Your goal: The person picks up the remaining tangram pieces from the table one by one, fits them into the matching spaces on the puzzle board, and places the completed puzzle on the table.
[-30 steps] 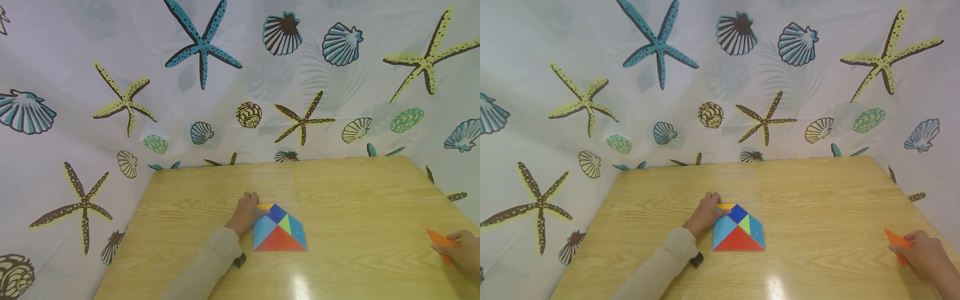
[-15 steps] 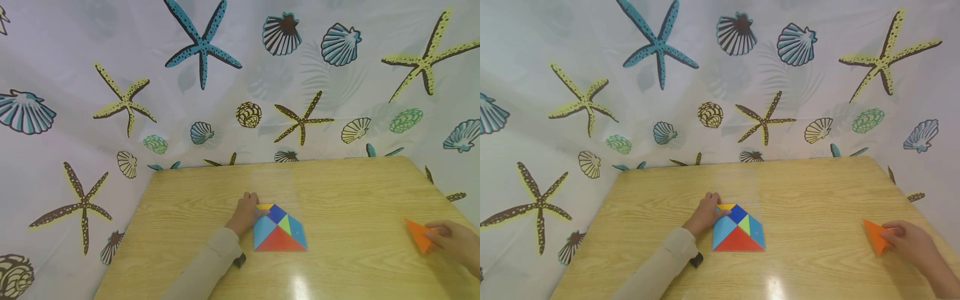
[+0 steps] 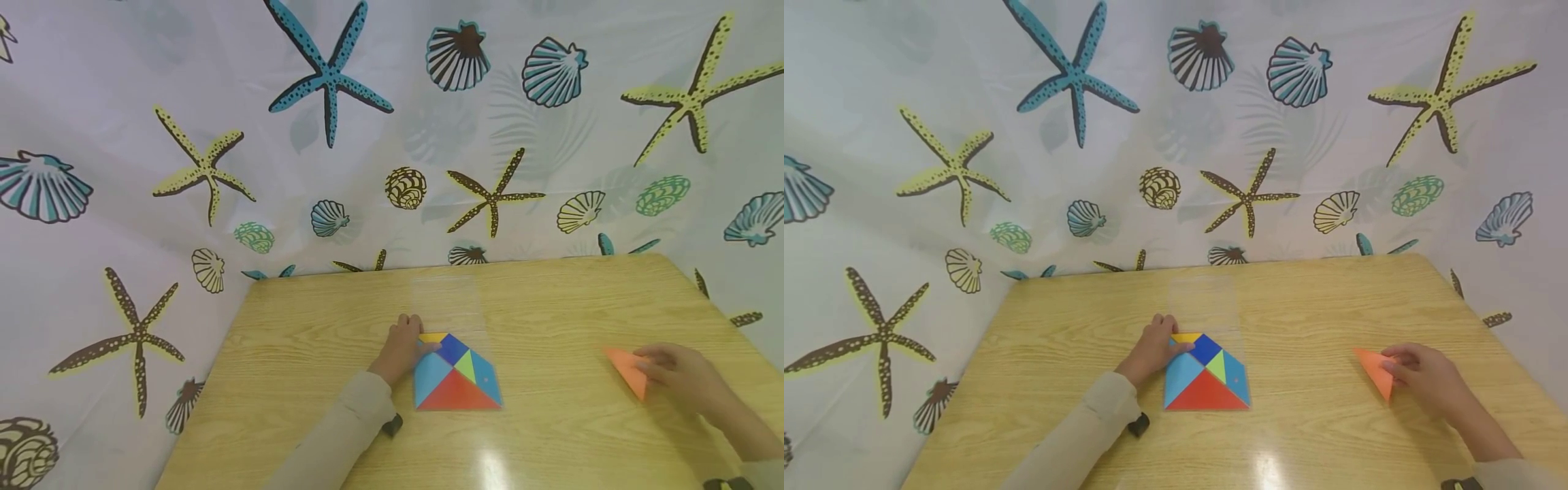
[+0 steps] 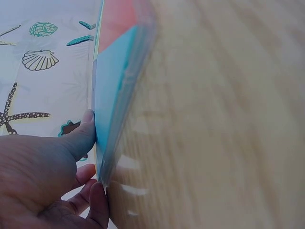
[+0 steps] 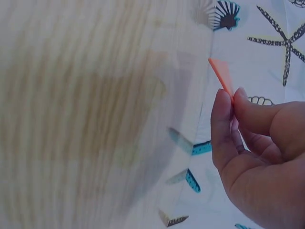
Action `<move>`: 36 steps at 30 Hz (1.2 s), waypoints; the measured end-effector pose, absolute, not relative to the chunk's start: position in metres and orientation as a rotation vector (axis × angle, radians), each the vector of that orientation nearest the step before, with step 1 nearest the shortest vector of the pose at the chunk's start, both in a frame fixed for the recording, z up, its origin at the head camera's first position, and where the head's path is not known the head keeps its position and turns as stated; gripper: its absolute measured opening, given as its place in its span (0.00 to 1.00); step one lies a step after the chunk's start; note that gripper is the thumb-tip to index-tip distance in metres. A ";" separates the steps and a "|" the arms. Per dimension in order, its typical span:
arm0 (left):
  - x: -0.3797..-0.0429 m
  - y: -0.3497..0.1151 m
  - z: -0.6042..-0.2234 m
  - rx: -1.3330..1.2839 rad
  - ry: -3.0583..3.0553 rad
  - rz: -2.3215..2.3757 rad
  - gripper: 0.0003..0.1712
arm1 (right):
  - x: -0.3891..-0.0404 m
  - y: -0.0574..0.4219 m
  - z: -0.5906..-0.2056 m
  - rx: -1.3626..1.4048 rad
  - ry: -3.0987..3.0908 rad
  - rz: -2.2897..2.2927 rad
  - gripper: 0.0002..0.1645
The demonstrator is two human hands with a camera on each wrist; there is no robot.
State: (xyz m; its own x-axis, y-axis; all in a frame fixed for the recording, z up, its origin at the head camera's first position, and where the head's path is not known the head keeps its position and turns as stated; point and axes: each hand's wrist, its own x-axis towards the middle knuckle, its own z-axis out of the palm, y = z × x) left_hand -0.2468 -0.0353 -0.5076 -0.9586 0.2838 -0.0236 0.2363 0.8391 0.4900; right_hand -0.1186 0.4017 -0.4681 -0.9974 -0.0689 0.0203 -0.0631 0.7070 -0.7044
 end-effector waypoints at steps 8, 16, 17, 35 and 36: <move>-0.248 -0.035 -0.508 0.409 2.914 0.763 0.25 | -0.136 0.368 -0.468 -0.211 2.841 -1.301 0.20; -0.248 -0.035 -0.507 0.399 2.919 0.754 0.25 | -0.156 0.335 -0.474 -0.310 2.798 -1.346 0.18; -0.248 -0.035 -0.507 0.398 2.919 0.747 0.25 | -0.158 0.330 -0.474 -0.314 2.791 -1.350 0.18; -0.248 -0.035 -0.507 0.411 2.909 0.748 0.24 | -0.191 0.251 -0.478 -0.394 2.766 -1.362 0.11; -0.248 -0.035 -0.507 0.414 2.911 0.746 0.24 | -0.192 0.249 -0.477 -0.400 2.773 -1.354 0.11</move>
